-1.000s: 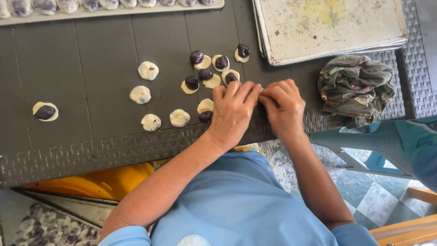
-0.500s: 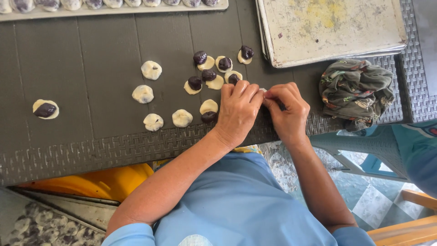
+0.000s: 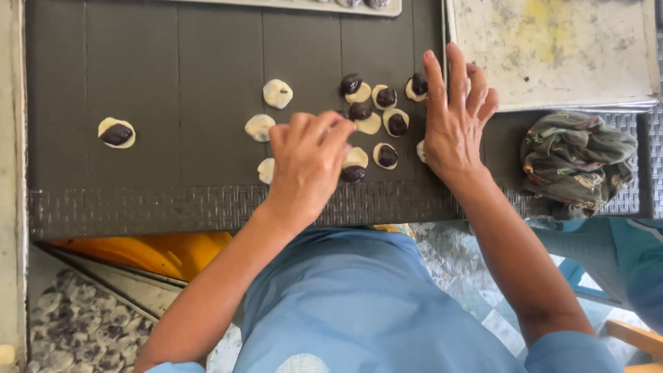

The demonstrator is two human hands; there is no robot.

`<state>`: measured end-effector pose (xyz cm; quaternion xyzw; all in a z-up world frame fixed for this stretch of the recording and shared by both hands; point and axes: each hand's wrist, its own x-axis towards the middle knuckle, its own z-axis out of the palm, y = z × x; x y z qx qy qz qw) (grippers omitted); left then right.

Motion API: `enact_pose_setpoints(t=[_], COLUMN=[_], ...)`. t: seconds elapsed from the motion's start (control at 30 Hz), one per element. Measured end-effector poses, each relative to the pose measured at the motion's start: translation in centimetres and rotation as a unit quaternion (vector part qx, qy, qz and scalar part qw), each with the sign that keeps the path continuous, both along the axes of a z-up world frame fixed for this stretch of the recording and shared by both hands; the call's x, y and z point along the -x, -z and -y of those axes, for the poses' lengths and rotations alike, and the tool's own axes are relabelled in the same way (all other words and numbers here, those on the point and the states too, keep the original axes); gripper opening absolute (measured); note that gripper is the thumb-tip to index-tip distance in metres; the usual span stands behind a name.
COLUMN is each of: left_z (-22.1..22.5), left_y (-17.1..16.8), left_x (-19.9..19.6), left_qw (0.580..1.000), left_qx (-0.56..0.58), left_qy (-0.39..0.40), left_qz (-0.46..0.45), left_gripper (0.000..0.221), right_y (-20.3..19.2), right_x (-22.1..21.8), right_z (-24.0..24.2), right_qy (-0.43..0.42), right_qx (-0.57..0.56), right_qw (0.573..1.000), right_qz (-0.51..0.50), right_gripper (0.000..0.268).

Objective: Preparing filled dough balls by flattening dough, adding filling, rolling them, and arranging them on trays.

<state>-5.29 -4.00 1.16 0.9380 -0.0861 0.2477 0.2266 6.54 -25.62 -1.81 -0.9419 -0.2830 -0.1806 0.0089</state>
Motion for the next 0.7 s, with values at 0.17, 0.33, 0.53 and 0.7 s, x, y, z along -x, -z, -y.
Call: enact_pose_setpoints(t=[0.17,0.33,0.53,0.7], left_z=[1.0,1.9,1.7,1.9], left_y=[1.7,5.2,2.9,5.3], left_x=[1.6,2.2,2.1,1.2], left_qw=[0.998,0.997,0.993,0.994], left_qx=[-0.063,-0.051,-0.025,-0.032], left_qy=[-0.008,0.015,-0.009,0.007], left_qz=[0.0,0.048,0.114,0.101], left_gripper=[0.045,0.032,0.005,0.007], right_y=[-2.7,-2.9,-1.0,-1.9], right_x=[1.1,3.1,4.3,4.7], right_z=[-1.1,-2.8,-3.4,-4.5], right_qy=[-0.039,-0.194,-0.224,-0.254], right_qx=[-0.017,-0.091,-0.139,-0.144], right_qw=[0.999,0.976,0.96,0.953], right_qz=[-0.034,-0.03,-0.099,-0.078], right_gripper=[0.063,0.016,0.009,0.003])
